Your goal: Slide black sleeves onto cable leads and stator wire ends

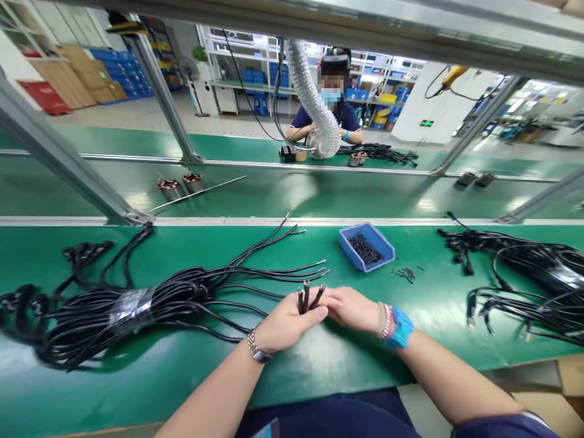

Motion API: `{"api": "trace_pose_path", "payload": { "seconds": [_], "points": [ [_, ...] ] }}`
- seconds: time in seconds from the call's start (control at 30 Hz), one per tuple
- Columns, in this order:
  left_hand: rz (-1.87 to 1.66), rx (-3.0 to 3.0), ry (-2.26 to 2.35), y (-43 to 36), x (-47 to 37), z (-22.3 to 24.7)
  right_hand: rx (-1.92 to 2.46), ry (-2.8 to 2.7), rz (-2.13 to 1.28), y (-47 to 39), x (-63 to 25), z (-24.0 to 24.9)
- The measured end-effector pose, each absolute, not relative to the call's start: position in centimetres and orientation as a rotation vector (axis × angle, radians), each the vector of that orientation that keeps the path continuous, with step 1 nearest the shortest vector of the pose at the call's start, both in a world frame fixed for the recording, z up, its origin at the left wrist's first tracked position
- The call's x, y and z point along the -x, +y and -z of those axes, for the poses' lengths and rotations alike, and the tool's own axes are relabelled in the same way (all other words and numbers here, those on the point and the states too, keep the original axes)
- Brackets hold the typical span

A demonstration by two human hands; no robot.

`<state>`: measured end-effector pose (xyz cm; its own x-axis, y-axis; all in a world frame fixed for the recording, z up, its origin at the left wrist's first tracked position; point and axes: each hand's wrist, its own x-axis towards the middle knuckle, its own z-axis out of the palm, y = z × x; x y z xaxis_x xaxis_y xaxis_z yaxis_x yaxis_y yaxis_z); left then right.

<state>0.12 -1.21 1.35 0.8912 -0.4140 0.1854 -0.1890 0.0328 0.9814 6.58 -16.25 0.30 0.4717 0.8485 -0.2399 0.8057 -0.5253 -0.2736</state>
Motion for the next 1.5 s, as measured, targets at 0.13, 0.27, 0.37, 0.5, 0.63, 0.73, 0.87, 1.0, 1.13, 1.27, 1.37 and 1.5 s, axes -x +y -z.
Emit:
{"api": "trace_pose_path", "payload": {
  "seconds": [0.13,0.27,0.37,0.5,0.63,0.73,0.87,1.0,1.13,1.27,1.37,1.5],
  "points": [
    [0.268,-1.755,-0.417,-3.1,-0.5,-0.3,2.458,-1.570,-0.468,-20.7,-4.3,-1.7],
    [0.432,-1.902,-0.400,-3.9,-0.4,0.4,2.301,-1.508,-0.381,-22.6,-6.2,-4.3],
    [0.311,-1.842,-0.264,-3.3,-0.7,0.5,2.594,-1.228,-0.195,-23.7,-11.2,-4.9],
    [0.217,-1.551,-0.035,-2.0,-1.5,0.7,3.140,-0.696,-0.077,-23.6,-17.4,-2.8],
    [0.189,-1.381,0.023,-1.4,-2.0,1.0,3.213,-0.625,-0.077,-22.2,-19.5,-0.1],
    [0.160,-1.333,0.035,-1.3,-2.1,1.0,3.240,-0.609,-0.062,-21.8,-19.6,0.7],
    [0.118,-1.349,0.028,-1.2,-2.0,0.9,3.229,-0.609,-0.060,-22.3,-19.6,1.0],
    [0.140,-1.366,0.004,-1.1,-2.0,0.9,3.169,-0.578,-0.050,-22.5,-19.9,1.3],
    [0.124,-1.386,0.019,-1.0,-2.0,1.0,3.035,-0.509,-0.037,-23.1,-20.5,0.7],
    [0.110,-1.337,0.045,-1.0,-2.2,1.1,2.800,-0.499,-0.063,-24.5,-20.6,-0.8],
    [0.118,-1.307,0.063,-1.0,-2.3,1.1,2.583,-0.530,-0.108,-24.7,-19.4,-2.0],
    [0.135,-1.295,0.069,-1.1,-2.2,1.0,1.931,-0.489,-0.285,-22.6,-16.5,-3.0]
  ]
}}
